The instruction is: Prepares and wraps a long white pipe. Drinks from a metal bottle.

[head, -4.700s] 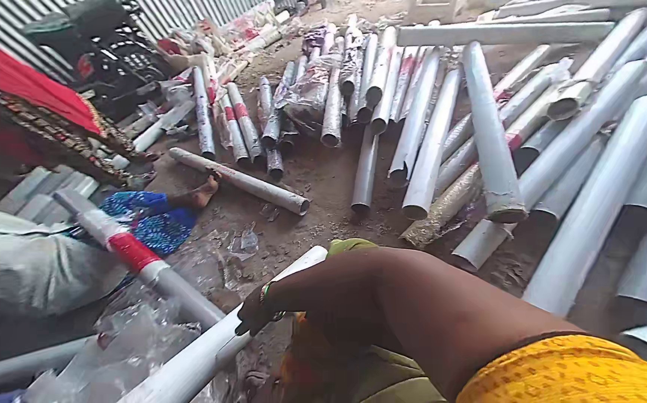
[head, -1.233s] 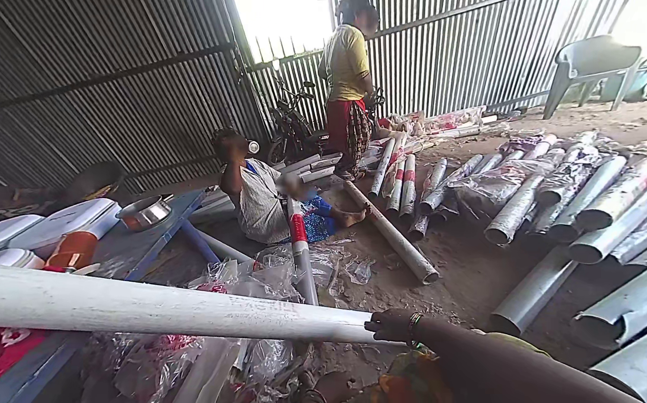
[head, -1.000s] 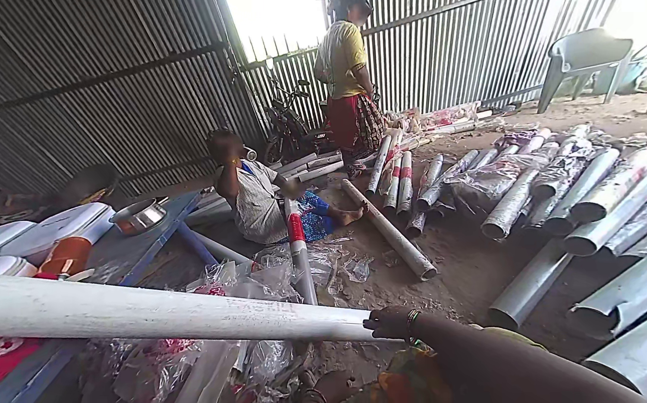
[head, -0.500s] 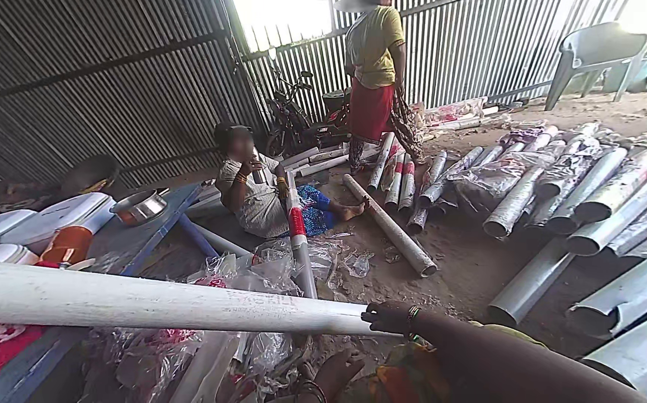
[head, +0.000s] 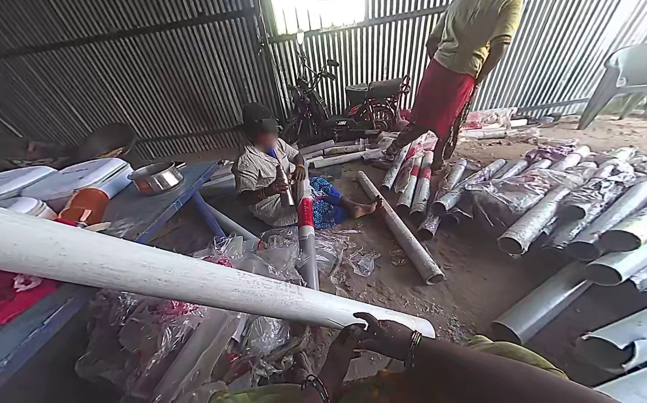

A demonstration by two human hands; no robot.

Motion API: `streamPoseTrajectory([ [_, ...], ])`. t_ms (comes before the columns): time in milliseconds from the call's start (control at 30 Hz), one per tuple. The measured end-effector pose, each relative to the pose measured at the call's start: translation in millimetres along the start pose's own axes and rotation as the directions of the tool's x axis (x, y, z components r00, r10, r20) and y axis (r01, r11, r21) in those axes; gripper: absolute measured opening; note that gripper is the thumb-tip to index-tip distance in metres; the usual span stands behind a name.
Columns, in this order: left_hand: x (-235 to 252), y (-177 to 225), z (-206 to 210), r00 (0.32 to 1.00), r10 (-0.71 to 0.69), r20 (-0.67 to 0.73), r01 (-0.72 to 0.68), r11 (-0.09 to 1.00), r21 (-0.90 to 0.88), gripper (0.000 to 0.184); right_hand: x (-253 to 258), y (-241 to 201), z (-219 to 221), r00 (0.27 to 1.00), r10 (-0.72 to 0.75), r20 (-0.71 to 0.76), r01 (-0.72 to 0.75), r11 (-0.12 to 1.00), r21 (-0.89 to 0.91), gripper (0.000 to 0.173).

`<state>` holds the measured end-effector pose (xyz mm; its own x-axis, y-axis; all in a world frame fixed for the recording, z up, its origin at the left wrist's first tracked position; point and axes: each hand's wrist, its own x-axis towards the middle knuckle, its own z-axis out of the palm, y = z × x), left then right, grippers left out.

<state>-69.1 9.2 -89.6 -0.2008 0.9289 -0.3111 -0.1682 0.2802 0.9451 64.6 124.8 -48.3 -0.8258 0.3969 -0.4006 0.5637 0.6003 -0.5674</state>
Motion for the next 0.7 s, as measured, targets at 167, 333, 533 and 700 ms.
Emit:
streamPoseTrajectory([
  [167, 12, -7, -13, 0.996, -0.002, -0.093, 0.006, 0.999, 0.042, 0.040, 4, 16, -26, 0.980, 0.057, -0.192, -0.017, 0.979, 0.201, 0.054],
  [333, 25, -22, -22, 0.993, 0.075, -0.088, -0.064, 0.991, 0.118, 0.037, -9, 14, -58, 0.908, 0.241, -0.344, -0.179, 0.963, 0.203, 0.045],
  [533, 22, -25, -23, 0.997, 0.076, -0.015, -0.070, 0.969, 0.235, 0.038, -8, 21, -64, 0.860, 0.325, -0.394, -0.287, 0.946, 0.154, 0.039],
  [700, 18, -21, -22, 1.000, 0.007, 0.018, -0.013, 0.920, 0.391, 0.043, -5, 23, -57, 0.870, 0.318, -0.378, -0.321, 0.945, 0.057, 0.036],
])
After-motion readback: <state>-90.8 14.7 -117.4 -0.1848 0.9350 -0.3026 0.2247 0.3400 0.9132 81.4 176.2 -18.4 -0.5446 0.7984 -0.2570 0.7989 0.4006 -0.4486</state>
